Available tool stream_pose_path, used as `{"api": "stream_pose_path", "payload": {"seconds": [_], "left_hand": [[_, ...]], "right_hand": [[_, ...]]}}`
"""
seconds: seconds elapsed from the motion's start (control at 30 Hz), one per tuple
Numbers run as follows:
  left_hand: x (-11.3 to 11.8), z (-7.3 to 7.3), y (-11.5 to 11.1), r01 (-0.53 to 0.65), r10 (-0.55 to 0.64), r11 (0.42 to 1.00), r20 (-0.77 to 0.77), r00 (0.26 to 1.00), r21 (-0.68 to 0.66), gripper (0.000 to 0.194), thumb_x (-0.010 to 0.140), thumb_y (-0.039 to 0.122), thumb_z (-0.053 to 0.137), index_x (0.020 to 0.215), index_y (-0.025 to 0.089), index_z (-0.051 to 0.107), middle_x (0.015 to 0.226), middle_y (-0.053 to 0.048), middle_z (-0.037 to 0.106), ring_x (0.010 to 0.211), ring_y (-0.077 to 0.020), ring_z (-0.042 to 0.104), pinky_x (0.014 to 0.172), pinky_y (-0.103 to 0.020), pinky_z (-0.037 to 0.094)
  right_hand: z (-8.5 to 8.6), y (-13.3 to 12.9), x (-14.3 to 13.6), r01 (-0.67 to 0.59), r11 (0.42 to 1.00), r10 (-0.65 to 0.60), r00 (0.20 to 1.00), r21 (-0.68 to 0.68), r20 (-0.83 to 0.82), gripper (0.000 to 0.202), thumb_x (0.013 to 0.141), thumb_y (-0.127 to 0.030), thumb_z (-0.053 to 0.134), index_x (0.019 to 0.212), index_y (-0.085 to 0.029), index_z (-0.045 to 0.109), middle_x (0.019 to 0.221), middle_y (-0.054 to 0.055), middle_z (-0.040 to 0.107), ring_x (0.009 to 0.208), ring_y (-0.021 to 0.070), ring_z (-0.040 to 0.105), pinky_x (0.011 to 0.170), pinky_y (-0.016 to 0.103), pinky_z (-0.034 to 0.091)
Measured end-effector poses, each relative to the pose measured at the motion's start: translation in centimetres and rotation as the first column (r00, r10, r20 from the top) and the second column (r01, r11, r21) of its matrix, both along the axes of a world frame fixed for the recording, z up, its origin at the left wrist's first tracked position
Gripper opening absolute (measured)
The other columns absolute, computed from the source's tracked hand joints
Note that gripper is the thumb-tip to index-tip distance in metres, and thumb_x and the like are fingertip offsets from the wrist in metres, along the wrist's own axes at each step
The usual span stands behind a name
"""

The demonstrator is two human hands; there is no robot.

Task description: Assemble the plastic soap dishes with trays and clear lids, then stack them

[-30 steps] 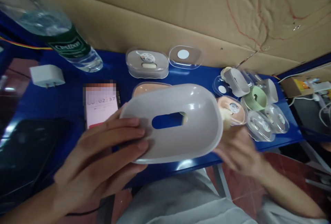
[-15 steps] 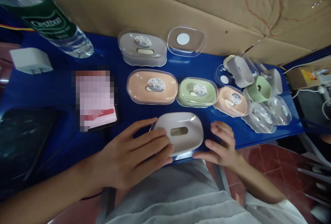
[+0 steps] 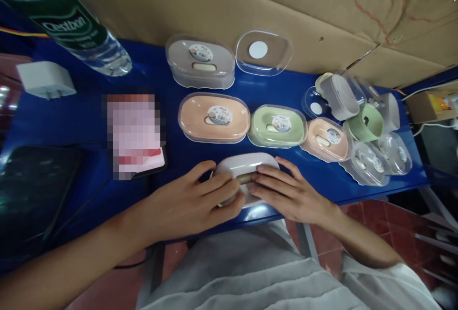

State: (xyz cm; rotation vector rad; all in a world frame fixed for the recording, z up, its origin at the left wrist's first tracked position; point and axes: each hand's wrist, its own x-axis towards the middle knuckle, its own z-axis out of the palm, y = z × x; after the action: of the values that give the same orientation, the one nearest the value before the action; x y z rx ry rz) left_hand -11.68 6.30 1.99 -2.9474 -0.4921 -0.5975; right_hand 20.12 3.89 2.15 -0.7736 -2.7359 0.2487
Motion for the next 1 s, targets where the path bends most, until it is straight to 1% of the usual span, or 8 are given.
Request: {"api": "stream_pose_path", "payload": {"seconds": [0.13, 0.33, 0.4, 0.5, 0.6, 0.67, 0.83, 1.0], "left_hand": [[-0.1, -0.6, 0.3, -0.009, 0.010, 0.999, -0.026, 1.000, 0.034, 0.021, 0.104, 0.011, 0.061, 0.121, 0.018, 0.072, 0.113, -0.010, 0.078, 0.109, -0.0257, 0.070, 0.097, -0.042, 0.055], [0.1, -1.2, 0.3, -0.039, 0.038, 0.999, -0.038, 0.999, -0.023, 0.015, 0.108, 0.022, 0.066, 0.122, 0.020, 0.072, 0.111, -0.008, 0.077, 0.107, -0.0257, 0.069, 0.104, -0.046, 0.054], [0.1, -1.2, 0.4, -0.046, 0.046, 0.998, -0.016, 0.999, -0.047, 0.014, 0.107, 0.018, 0.066, 0.119, 0.021, 0.072, 0.111, -0.007, 0.077, 0.107, -0.0239, 0.069, 0.107, -0.045, 0.052], [0.3, -1.4, 0.5, -0.054, 0.060, 0.991, 0.045, 0.997, -0.124, 0.010, 0.108, 0.018, 0.065, 0.115, 0.021, 0.071, 0.109, -0.005, 0.077, 0.106, -0.0217, 0.068, 0.109, -0.043, 0.048], [0.3, -1.5, 0.9, -0.051, 0.071, 0.975, 0.088, 0.994, -0.214, 0.007, 0.109, 0.023, 0.066, 0.113, 0.021, 0.071, 0.110, -0.004, 0.076, 0.108, -0.0217, 0.068, 0.109, -0.042, 0.044], [0.2, -1.5, 1.2, -0.047, 0.071, 0.970, 0.090, 0.993, -0.238, 0.007, 0.108, 0.024, 0.067, 0.113, 0.021, 0.070, 0.112, -0.004, 0.076, 0.110, -0.0222, 0.067, 0.107, -0.042, 0.043], [0.0, -1.6, 1.4, -0.061, 0.076, 0.968, 0.054, 0.996, -0.243, 0.011, 0.105, 0.027, 0.075, 0.113, 0.022, 0.071, 0.116, -0.004, 0.075, 0.112, -0.0231, 0.066, 0.101, -0.040, 0.043], [0.1, -1.8, 1.3, -0.076, 0.081, 0.969, 0.011, 0.997, -0.233, 0.017, 0.102, 0.030, 0.081, 0.112, 0.022, 0.070, 0.117, -0.003, 0.075, 0.112, -0.0236, 0.067, 0.096, -0.040, 0.043]], "right_hand": [[-0.2, 0.5, -0.2, -0.008, 0.999, 0.006, 0.999, 0.047, 0.038, 0.049, 0.109, -0.015, 0.067, 0.154, -0.037, 0.068, 0.154, 0.000, 0.070, 0.153, 0.0218, 0.061, 0.144, 0.058, 0.028], [-0.7, 0.7, 0.1, -0.031, 0.999, 0.029, 0.996, 0.018, 0.080, 0.053, 0.111, -0.012, 0.059, 0.160, -0.032, 0.062, 0.163, 0.002, 0.062, 0.158, 0.0227, 0.055, 0.143, 0.059, 0.030], [0.5, 0.9, 0.5, -0.040, 0.998, 0.036, 0.996, 0.044, 0.087, 0.055, 0.111, -0.013, 0.061, 0.162, -0.035, 0.060, 0.162, 0.001, 0.063, 0.155, 0.0219, 0.059, 0.142, 0.056, 0.035], [4.3, 2.6, 1.2, -0.028, 0.990, 0.018, 0.997, 0.135, 0.070, 0.062, 0.109, -0.017, 0.068, 0.166, -0.036, 0.055, 0.162, -0.001, 0.064, 0.152, 0.0214, 0.062, 0.136, 0.046, 0.046], [8.1, 7.1, 1.0, 0.037, 0.970, -0.058, 0.995, 0.239, 0.081, 0.064, 0.110, -0.021, 0.067, 0.169, -0.040, 0.050, 0.166, -0.003, 0.060, 0.154, 0.0251, 0.059, 0.131, 0.048, 0.050], [9.2, 11.5, 0.4, 0.094, 0.960, -0.128, 0.985, 0.262, 0.114, 0.057, 0.113, -0.027, 0.061, 0.168, -0.035, 0.050, 0.169, 0.000, 0.058, 0.157, 0.0307, 0.055, 0.130, 0.057, 0.047], [6.8, 22.2, -0.5, 0.330, 0.916, -0.377, 0.901, 0.228, 0.213, 0.063, 0.109, -0.028, 0.064, 0.169, -0.020, 0.044, 0.175, 0.013, 0.049, 0.158, 0.0361, 0.047, 0.132, 0.063, 0.034], [3.5, 25.6, 0.1, 0.428, 0.879, -0.460, 0.876, 0.208, 0.141, 0.067, 0.103, -0.024, 0.072, 0.164, -0.009, 0.050, 0.154, 0.024, 0.062, 0.141, 0.0370, 0.058, 0.123, 0.058, 0.036]]}}
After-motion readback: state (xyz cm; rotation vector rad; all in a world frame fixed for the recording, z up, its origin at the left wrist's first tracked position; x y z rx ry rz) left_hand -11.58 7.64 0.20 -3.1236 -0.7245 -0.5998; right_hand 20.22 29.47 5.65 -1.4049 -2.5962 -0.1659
